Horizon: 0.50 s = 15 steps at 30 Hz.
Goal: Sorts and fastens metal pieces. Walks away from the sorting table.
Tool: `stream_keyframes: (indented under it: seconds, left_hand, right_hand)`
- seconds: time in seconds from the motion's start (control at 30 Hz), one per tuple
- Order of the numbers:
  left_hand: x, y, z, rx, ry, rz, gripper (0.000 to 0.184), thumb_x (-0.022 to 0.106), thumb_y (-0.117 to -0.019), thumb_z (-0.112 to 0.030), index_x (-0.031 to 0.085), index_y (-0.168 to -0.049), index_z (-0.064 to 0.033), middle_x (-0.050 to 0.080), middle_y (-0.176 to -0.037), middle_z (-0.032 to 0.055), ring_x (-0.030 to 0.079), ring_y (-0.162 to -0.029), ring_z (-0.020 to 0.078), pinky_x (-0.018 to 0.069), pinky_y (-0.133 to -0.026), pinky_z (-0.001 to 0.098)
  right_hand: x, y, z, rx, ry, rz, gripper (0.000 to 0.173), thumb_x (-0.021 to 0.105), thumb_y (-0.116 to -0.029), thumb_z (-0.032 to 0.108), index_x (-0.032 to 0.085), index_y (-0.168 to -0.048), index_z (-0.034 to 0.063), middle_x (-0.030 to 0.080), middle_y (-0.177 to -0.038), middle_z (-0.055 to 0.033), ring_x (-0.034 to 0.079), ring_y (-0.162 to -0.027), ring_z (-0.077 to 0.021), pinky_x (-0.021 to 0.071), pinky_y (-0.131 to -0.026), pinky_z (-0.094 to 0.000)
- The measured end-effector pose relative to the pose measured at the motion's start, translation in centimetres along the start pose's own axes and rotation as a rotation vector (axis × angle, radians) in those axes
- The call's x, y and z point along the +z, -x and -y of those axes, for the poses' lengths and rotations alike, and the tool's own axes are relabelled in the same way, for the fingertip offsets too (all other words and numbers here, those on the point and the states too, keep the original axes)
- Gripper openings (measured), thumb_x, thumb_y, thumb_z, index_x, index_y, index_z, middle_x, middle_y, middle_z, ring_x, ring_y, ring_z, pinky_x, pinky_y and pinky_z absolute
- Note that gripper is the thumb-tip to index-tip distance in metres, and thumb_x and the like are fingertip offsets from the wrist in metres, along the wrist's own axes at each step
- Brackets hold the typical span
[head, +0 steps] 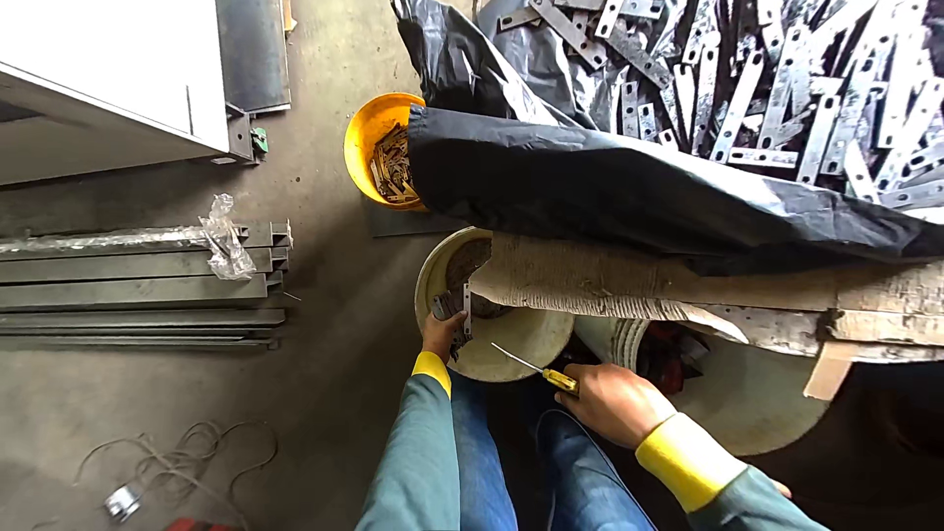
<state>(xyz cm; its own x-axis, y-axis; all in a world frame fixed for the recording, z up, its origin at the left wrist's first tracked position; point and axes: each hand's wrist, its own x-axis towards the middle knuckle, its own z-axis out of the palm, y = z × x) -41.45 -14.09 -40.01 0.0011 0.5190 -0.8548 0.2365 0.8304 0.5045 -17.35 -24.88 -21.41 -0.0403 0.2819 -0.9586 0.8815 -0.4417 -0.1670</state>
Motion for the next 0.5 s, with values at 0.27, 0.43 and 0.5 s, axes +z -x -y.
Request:
stream_keyframes:
  seconds: [0.27, 0.43, 0.5]
  left_hand:
    - [-0.9, 0.1, -0.9, -0.048, 0.047, 0.058, 0.036, 0.065, -0.1024, -0.019, 0.057, -0.131, 0.002, 0.072, -0.11, 0.0217, 0.072, -0.095, 0.0311, 0.0596, -0.084, 0.0482]
    - [-1.2, -0.1, -0.4, -0.013, -0.02, 0.092, 0.031, 0.067, -0.0999, -0.012, 0.061, -0.123, 0.0063, 0.073, -0.108, 0.0224, 0.073, -0.096, 0.0317, 0.0596, -0.087, 0.0486]
    - [-1.5, -0.3, -0.5, 0.009, -0.077, 0.078, 0.035, 0.072, -0.0976, -0.016, 0.062, -0.123, 0.0047, 0.073, -0.108, 0.0217, 0.073, -0.096, 0.0312, 0.0595, -0.088, 0.0491]
  right_hand:
    - [-0.1, -0.4, 0.5, -0.007, -0.009, 0.004, 0.048, 0.054, -0.1012, 0.054, 0.067, -0.117, 0.0101, 0.072, -0.11, -0.0183, 0.069, -0.11, -0.0392, 0.0551, -0.087, -0.0623]
    - [0.6, -0.9, 0.2, -0.026, 0.006, -0.014, 0.048, 0.054, -0.1007, 0.054, 0.067, -0.116, 0.0108, 0.072, -0.109, -0.0181, 0.07, -0.109, -0.0393, 0.055, -0.087, -0.0625]
    - [0.7, -1.0, 0.3, -0.028, 0.015, -0.013, 0.048, 0.054, -0.101, 0.055, 0.067, -0.116, 0.0113, 0.072, -0.11, -0.0181, 0.069, -0.109, -0.0397, 0.055, -0.087, -0.0625]
